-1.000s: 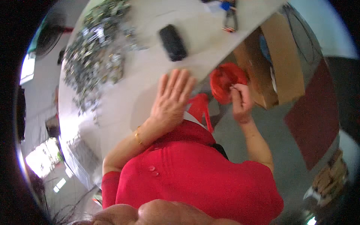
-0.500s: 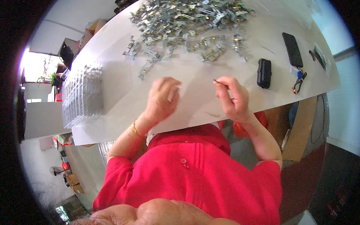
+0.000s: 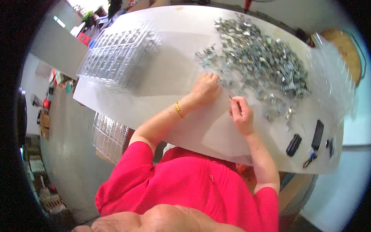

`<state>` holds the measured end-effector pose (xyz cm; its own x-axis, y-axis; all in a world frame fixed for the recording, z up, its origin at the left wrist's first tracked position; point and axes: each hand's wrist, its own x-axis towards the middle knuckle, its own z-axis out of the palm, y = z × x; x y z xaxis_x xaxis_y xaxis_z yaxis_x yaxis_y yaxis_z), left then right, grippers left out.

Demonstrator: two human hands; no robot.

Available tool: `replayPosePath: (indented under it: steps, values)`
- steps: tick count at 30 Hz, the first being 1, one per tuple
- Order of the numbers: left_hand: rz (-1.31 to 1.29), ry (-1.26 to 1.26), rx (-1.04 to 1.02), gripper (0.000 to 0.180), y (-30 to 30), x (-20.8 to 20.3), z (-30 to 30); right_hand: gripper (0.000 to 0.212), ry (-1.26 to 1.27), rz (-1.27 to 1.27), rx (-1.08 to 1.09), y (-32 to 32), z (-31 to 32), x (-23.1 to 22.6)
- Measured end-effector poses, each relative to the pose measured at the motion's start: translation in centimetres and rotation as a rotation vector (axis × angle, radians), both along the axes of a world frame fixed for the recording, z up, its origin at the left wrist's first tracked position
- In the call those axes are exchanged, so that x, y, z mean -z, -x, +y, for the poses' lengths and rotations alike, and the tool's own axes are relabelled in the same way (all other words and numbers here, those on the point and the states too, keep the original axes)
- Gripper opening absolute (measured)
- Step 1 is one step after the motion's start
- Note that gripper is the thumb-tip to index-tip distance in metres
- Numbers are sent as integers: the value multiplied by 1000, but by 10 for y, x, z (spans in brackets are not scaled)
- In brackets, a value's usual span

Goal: Manually assemble small metal clips by inserting a metal pin into pre-formed metal pieces.

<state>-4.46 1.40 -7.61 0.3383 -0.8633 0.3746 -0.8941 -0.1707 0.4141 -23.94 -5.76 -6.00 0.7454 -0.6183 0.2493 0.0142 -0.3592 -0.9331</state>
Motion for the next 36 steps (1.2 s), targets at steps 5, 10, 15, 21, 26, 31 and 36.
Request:
replayPosePath:
  steps: [5, 10, 15, 21, 26, 31, 36]
  values:
    - [-48, 130, 34, 15, -2, 19, 3, 8, 4, 59, -33, -13, 7, 5]
    - [148, 207, 13, 10, -9, 16, 13, 8, -112, -56, 34, -42, 18, 6]
    - [1060, 348, -23, 23, -21, 25, 10, 8, -75, -91, 130, -60, 27, 5]
    - [1635, 313, 216, 21, -32, -12, 21, 8, -187, -166, 104, -72, 23, -3]
    - [1592, 225, 222, 22, -18, -16, 14, 9, -155, -140, 135, -68, 13, -13]
    - [1543, 136, 252, 23, -12, -20, 8, 9, -145, -185, 223, -60, 8, -6]
    - [1478, 117, 259, 24, -12, -17, 8, 10, -124, -134, 264, -59, 7, -9]
